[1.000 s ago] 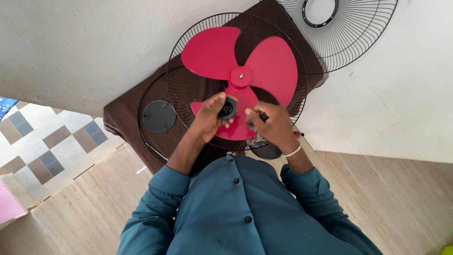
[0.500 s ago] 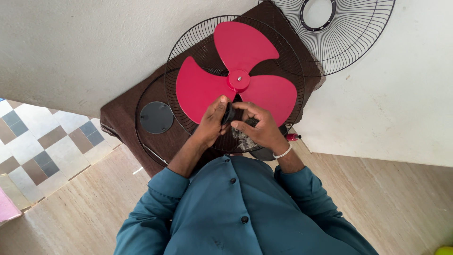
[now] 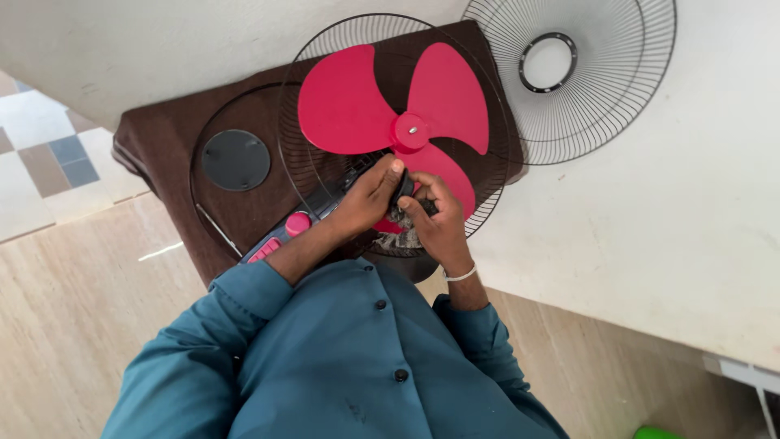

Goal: The person cleans the central hub of a standing fan with a cloth, then picks up a pink fan blade and mounts it onto the hub. They secure the blade with a black cap and tighten it by hand.

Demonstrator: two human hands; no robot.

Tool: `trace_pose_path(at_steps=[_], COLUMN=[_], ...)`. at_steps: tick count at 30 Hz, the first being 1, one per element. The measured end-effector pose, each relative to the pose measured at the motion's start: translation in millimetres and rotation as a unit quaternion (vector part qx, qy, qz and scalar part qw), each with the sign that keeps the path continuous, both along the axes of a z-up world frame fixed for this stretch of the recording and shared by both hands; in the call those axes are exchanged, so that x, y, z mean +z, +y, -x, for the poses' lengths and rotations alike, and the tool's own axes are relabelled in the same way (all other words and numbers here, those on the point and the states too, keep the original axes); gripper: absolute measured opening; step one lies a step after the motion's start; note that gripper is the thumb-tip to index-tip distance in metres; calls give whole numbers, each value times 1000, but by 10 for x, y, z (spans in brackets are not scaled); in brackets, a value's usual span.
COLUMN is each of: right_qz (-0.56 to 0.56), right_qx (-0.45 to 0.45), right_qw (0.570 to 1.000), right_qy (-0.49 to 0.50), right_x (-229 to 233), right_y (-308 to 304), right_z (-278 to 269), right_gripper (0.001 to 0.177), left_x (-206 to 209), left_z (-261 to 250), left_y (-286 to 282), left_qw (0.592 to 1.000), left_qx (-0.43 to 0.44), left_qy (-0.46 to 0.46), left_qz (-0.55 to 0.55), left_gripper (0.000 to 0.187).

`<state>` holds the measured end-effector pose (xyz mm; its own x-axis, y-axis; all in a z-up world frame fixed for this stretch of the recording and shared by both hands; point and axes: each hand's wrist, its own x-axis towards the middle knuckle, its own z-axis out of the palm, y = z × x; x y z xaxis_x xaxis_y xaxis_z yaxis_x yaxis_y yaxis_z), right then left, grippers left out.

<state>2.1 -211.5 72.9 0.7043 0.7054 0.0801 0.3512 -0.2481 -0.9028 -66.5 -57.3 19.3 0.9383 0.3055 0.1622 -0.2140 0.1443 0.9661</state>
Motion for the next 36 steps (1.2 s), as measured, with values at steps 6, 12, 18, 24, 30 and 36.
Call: trace_pose_path(at_steps=[6, 12, 18, 24, 30, 36], right_qz=[52, 89, 191, 224, 237, 249], right_qx=[-48, -43, -36, 55, 97, 123], right_qw=[993, 947, 920, 902, 890, 883], right_qy=[-93, -305, -341, -364, -377, -378], right_x=[217, 428, 462, 386, 285, 218], right_y=[-14, 16, 264, 519, 622, 641], right_z=[-269, -652, -843, -922, -1049, -1125], right_gripper=[39, 40, 39, 34, 33, 35], left_x=[136, 140, 1, -65, -40, -23], left_z=[71, 110, 109, 127, 144, 126], left_y=[89, 167, 144, 164, 186, 200], left_qw=[990, 934, 902, 895, 890, 878], left_qx=[63, 98, 60, 9, 2, -9], left_qy=[80, 40, 98, 152, 154, 164], left_qz=[-99, -340, -416, -419, -429, -450], left_gripper=[18, 21, 32, 33, 31, 30])
